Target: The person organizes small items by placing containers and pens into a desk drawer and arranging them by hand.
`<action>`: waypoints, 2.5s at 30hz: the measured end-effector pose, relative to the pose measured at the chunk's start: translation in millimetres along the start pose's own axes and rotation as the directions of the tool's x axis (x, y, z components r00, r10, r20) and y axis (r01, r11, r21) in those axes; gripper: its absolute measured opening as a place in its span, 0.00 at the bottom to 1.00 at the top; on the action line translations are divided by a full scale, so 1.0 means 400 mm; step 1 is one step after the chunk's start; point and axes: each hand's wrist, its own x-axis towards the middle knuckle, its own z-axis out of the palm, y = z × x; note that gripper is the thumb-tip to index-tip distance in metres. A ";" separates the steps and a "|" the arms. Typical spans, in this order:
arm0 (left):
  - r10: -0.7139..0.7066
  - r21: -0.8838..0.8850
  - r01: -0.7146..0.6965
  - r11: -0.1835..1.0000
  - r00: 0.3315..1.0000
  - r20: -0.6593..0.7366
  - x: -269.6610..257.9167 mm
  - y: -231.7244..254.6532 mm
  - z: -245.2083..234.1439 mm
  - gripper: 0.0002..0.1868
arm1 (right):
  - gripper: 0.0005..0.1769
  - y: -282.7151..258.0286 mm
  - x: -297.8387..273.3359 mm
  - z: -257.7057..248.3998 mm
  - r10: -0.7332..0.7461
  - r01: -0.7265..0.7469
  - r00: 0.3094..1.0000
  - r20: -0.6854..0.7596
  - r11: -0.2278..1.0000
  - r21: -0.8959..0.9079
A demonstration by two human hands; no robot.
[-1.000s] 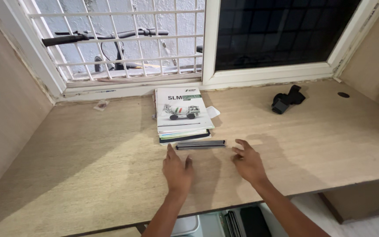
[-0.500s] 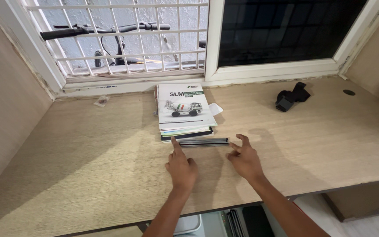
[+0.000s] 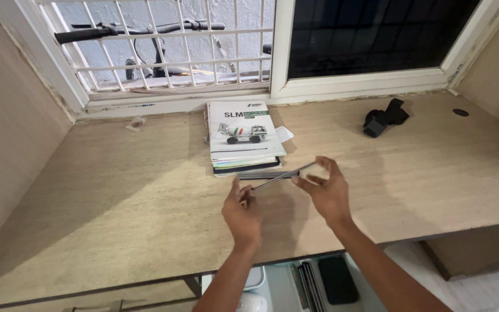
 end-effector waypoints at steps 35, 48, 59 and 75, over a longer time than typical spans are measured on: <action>-0.152 -0.198 0.333 0.922 0.781 0.606 -0.229 0.141 -0.066 0.12 | 0.26 -0.196 -0.136 -0.116 -0.247 0.281 0.923 0.296 0.957 -0.075; -0.176 -0.082 0.293 0.952 0.749 0.639 -0.308 0.164 -0.098 0.14 | 0.34 -0.168 -0.213 -0.144 -0.209 0.267 0.879 0.428 0.960 -0.080; -0.220 0.000 0.281 0.960 0.752 0.621 -0.342 0.150 -0.107 0.11 | 0.28 -0.157 -0.282 -0.174 -0.075 0.159 0.884 0.462 0.977 -0.145; -0.246 -0.003 0.353 0.936 0.660 0.710 -0.426 0.073 -0.129 0.10 | 0.20 -0.109 -0.400 -0.228 -0.008 0.116 0.869 0.494 0.975 -0.189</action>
